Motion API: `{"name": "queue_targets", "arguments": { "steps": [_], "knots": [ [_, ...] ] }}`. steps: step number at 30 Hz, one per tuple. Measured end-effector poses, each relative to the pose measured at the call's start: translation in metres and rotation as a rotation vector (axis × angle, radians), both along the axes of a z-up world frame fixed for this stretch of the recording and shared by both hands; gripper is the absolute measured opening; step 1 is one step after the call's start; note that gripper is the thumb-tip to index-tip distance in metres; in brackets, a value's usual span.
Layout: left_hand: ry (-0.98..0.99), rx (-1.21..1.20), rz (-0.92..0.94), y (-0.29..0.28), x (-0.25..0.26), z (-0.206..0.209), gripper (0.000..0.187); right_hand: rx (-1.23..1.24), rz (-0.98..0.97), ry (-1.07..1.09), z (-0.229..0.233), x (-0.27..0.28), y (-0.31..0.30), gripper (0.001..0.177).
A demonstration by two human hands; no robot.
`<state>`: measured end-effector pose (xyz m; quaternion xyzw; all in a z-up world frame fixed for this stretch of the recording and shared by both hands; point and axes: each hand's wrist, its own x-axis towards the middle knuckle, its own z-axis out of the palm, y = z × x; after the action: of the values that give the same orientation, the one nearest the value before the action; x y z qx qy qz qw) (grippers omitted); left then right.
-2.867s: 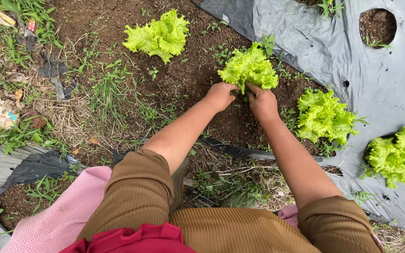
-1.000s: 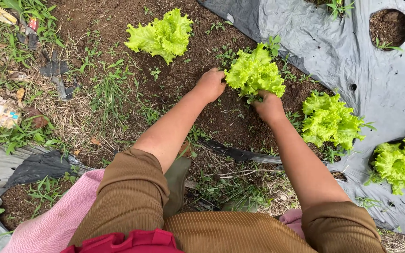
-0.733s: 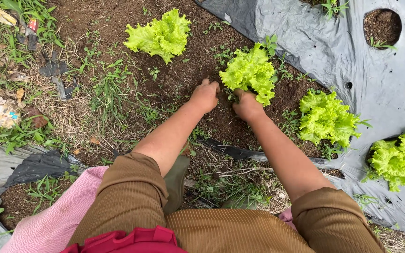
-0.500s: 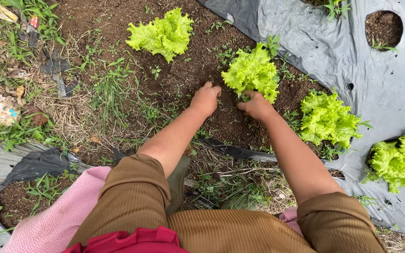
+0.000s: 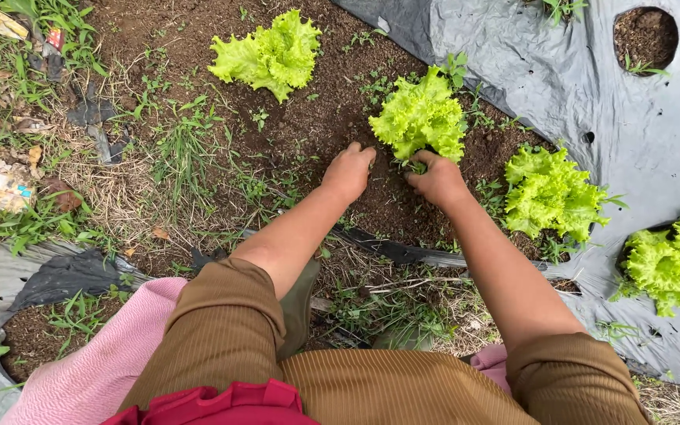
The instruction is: The person kneels in a garden and removes weeds by hand from around several lettuce plants growing through a black plastic sheet. The person pulls the weeds from the soil and discards them to the side.
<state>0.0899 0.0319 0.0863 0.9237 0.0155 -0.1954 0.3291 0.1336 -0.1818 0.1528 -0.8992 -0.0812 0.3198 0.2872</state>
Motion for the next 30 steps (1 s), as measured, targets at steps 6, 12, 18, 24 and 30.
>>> {"name": "queue_targets", "arguments": {
  "steps": [6,12,18,24,30],
  "knots": [
    [0.146,-0.235,0.141,-0.001,0.013,-0.054,0.011,-0.297,0.302,-0.085,-0.049,0.010,0.042,0.065],
    [0.118,-0.208,0.293,0.023,0.013,-0.026,0.011,-0.186,0.272,-0.021,-0.062,0.009,0.016,0.034],
    [0.106,-0.150,0.223,0.016,-0.004,-0.014,0.013,-0.312,0.344,-0.017,-0.004,0.008,-0.014,0.035],
    [0.040,0.142,-0.100,-0.013,-0.018,-0.021,0.035,-0.241,0.313,-0.161,-0.057,-0.020,-0.023,0.027],
    [0.201,-0.432,0.379,0.000,0.000,-0.030,0.013,-0.168,0.227,-0.174,-0.052,0.021,-0.006,0.022]
  ]
}}
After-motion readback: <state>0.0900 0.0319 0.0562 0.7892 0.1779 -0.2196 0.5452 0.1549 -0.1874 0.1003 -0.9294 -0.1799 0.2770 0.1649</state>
